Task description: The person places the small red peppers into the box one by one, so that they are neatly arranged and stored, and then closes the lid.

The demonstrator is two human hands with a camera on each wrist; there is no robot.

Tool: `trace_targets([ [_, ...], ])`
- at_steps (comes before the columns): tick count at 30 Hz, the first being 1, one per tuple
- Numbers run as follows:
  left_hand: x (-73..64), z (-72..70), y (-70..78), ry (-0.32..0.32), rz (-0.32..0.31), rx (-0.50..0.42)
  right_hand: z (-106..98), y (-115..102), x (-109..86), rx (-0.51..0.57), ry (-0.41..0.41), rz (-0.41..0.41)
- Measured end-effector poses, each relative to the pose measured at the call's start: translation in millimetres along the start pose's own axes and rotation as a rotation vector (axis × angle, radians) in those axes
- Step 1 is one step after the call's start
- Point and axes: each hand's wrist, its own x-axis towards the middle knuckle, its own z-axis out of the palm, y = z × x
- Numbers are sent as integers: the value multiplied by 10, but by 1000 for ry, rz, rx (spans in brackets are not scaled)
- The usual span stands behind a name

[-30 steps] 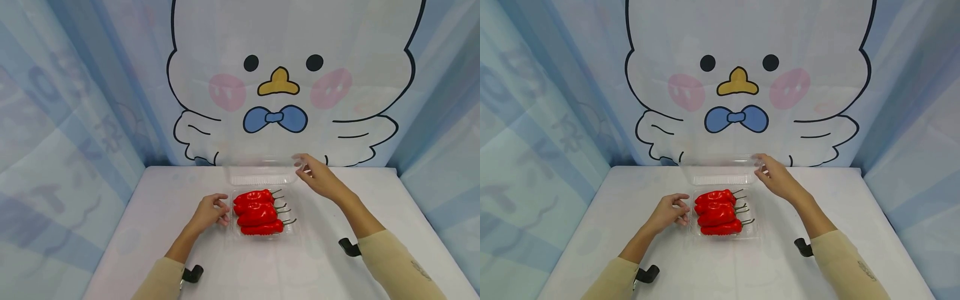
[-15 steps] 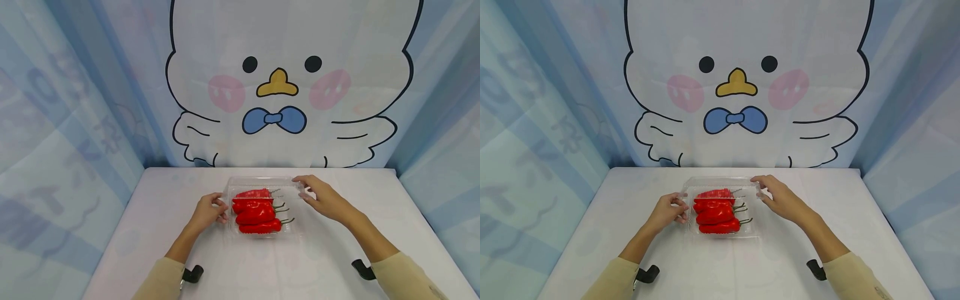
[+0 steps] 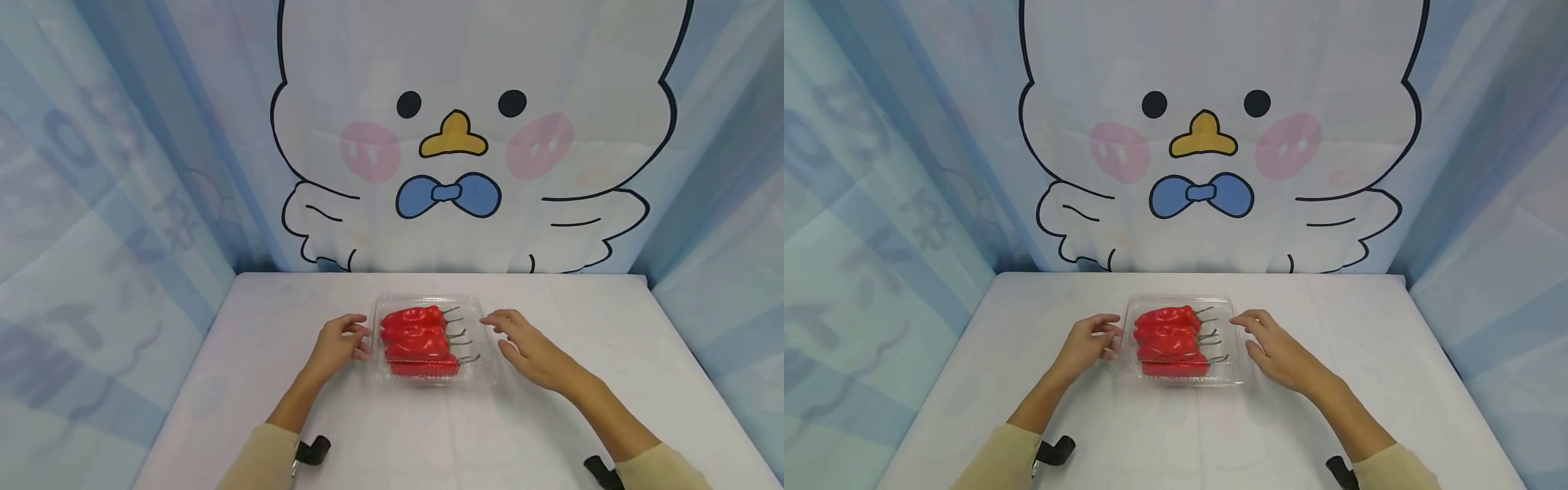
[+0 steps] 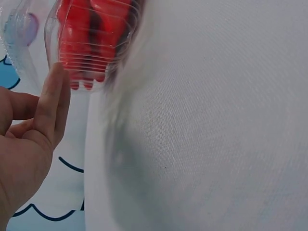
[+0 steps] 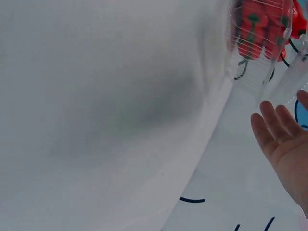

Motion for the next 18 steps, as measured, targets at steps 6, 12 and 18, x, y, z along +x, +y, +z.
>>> trace_targets([
  [6, -24, -6, -6, -14, -14, 39, 90, 9, -83, 10, -30, 47],
  [12, -96, -38, -20, -146, -45, 97, 147, 22, -137, 46, -78, 85],
  [18, -179, -104, 16, -295, -52, 44, 185, 35, -149, 83, -100, 95],
])
